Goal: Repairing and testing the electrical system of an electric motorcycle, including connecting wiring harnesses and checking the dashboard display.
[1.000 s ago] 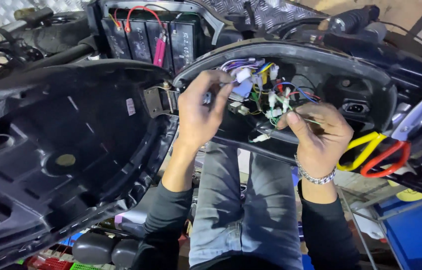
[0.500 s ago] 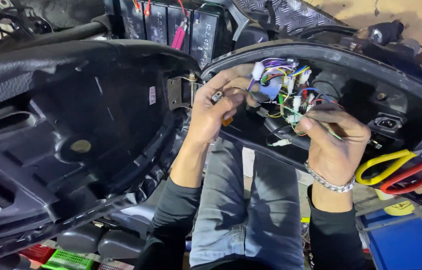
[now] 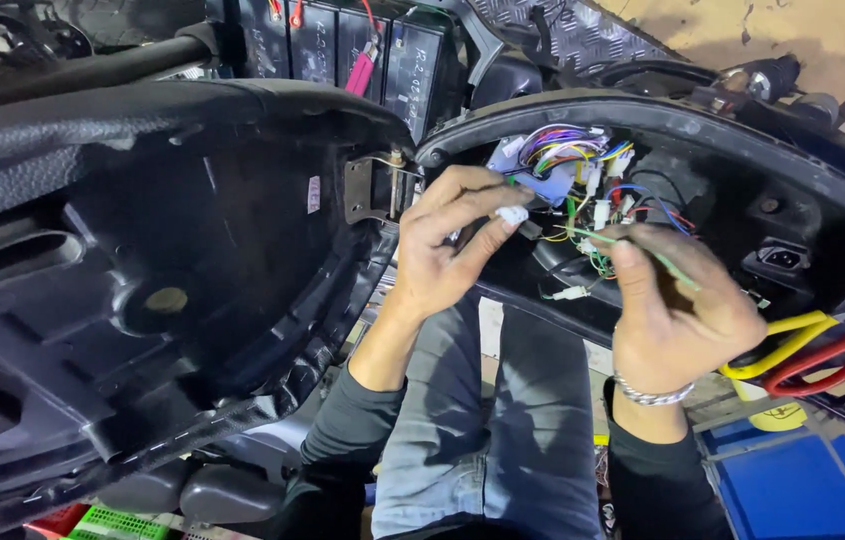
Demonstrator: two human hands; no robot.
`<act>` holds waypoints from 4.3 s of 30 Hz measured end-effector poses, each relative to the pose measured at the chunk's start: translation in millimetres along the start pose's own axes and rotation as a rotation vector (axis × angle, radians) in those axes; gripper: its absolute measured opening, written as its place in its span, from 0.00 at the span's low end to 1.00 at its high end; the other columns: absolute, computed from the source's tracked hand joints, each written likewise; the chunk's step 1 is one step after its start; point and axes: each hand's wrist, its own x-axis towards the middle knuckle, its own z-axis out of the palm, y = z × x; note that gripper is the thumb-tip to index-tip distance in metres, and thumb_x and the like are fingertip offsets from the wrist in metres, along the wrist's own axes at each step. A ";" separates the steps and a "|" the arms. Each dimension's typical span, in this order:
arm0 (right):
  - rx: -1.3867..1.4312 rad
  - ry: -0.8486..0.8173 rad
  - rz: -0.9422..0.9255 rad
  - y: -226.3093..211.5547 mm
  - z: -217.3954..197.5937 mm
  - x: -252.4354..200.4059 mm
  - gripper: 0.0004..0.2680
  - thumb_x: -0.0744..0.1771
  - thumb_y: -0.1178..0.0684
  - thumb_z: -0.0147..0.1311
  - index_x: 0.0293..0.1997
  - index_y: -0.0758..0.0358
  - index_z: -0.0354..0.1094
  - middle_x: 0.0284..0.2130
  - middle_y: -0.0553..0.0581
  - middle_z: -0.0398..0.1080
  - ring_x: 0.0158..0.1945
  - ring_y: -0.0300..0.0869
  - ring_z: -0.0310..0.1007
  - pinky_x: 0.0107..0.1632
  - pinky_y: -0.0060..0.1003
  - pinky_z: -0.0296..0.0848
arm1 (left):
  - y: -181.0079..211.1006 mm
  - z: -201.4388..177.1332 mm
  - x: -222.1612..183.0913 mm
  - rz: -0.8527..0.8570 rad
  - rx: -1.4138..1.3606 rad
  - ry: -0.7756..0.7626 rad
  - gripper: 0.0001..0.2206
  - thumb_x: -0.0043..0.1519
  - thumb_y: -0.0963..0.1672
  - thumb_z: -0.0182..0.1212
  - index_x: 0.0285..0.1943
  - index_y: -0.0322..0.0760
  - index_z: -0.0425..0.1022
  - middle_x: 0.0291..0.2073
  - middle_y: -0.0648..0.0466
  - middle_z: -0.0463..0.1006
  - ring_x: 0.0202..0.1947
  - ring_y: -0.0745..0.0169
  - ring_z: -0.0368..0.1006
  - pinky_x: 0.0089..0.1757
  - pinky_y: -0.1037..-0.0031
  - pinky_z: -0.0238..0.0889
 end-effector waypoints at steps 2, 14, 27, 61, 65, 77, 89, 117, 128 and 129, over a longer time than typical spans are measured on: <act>-0.105 -0.035 -0.083 -7.5 5.2 -0.4 0.04 0.67 0.73 0.64 0.40 0.82 0.71 0.35 0.73 0.75 0.40 0.57 0.80 0.50 0.46 0.79 | -1.4 -1.2 -3.9 0.004 -0.004 -0.012 0.07 0.69 0.41 0.59 0.53 0.35 0.78 0.48 0.50 0.79 0.51 0.56 0.76 0.56 0.69 0.71; -0.068 -0.049 -0.164 -16.1 20.2 -5.5 0.05 0.65 0.73 0.64 0.38 0.82 0.70 0.35 0.77 0.75 0.38 0.59 0.81 0.47 0.44 0.81 | -5.8 -0.6 -6.9 -0.003 -0.120 -0.025 0.08 0.69 0.41 0.59 0.52 0.32 0.78 0.48 0.47 0.81 0.51 0.54 0.80 0.56 0.69 0.74; -0.108 -0.070 -0.258 -16.6 25.3 -3.1 0.04 0.66 0.72 0.63 0.37 0.81 0.71 0.34 0.74 0.76 0.37 0.58 0.81 0.44 0.43 0.80 | -10.6 -2.5 -7.5 -0.025 -0.101 -0.020 0.08 0.68 0.41 0.61 0.54 0.32 0.78 0.49 0.48 0.82 0.50 0.55 0.80 0.56 0.71 0.74; -0.127 -0.162 -0.454 -9.3 30.2 8.9 0.03 0.65 0.73 0.63 0.38 0.81 0.72 0.33 0.74 0.76 0.35 0.59 0.82 0.42 0.44 0.82 | -11.5 0.5 -4.5 0.032 -0.110 0.011 0.08 0.67 0.39 0.62 0.53 0.31 0.78 0.48 0.46 0.81 0.49 0.54 0.80 0.55 0.70 0.76; -0.195 -0.133 -0.404 -2.1 29.6 4.0 0.04 0.66 0.70 0.64 0.40 0.82 0.72 0.34 0.72 0.77 0.37 0.57 0.82 0.45 0.45 0.82 | -9.7 -0.3 -4.7 0.026 -0.098 -0.004 0.08 0.67 0.40 0.62 0.54 0.31 0.78 0.49 0.46 0.81 0.50 0.54 0.80 0.55 0.70 0.75; -0.043 -0.095 -0.510 19.9 34.7 8.4 0.06 0.62 0.72 0.68 0.35 0.83 0.73 0.29 0.72 0.77 0.37 0.63 0.81 0.42 0.47 0.79 | -5.6 17.1 1.0 0.149 -0.032 0.192 0.05 0.62 0.39 0.67 0.45 0.35 0.84 0.35 0.48 0.83 0.35 0.45 0.81 0.42 0.62 0.77; -0.004 -0.136 -0.327 8.2 31.3 11.8 0.11 0.63 0.74 0.67 0.44 0.85 0.68 0.32 0.73 0.76 0.40 0.64 0.81 0.41 0.48 0.80 | -5.5 17.0 2.3 0.175 -0.014 0.204 0.05 0.61 0.39 0.68 0.44 0.34 0.83 0.33 0.47 0.82 0.33 0.44 0.81 0.39 0.61 0.77; 0.335 -0.174 0.017 29.4 19.2 9.4 0.06 0.68 0.69 0.54 0.48 0.78 0.65 0.36 0.76 0.75 0.36 0.52 0.81 0.36 0.42 0.81 | -16.1 11.3 -3.5 0.058 -0.011 0.156 0.06 0.61 0.39 0.67 0.45 0.36 0.84 0.33 0.50 0.83 0.35 0.48 0.82 0.40 0.65 0.76; -0.050 -0.204 -0.227 13.7 15.8 22.0 0.05 0.66 0.71 0.65 0.43 0.79 0.74 0.31 0.70 0.77 0.35 0.53 0.81 0.39 0.42 0.78 | -13.1 7.5 -0.8 0.039 0.005 0.139 0.06 0.61 0.38 0.68 0.45 0.37 0.84 0.33 0.50 0.83 0.35 0.49 0.83 0.42 0.65 0.77; -0.134 -0.241 -0.275 13.0 13.2 22.4 0.04 0.66 0.70 0.65 0.41 0.75 0.76 0.32 0.69 0.78 0.36 0.56 0.81 0.40 0.45 0.78 | -13.6 8.0 -1.0 0.039 0.015 0.140 0.06 0.61 0.38 0.68 0.45 0.37 0.84 0.33 0.50 0.83 0.36 0.48 0.83 0.42 0.65 0.77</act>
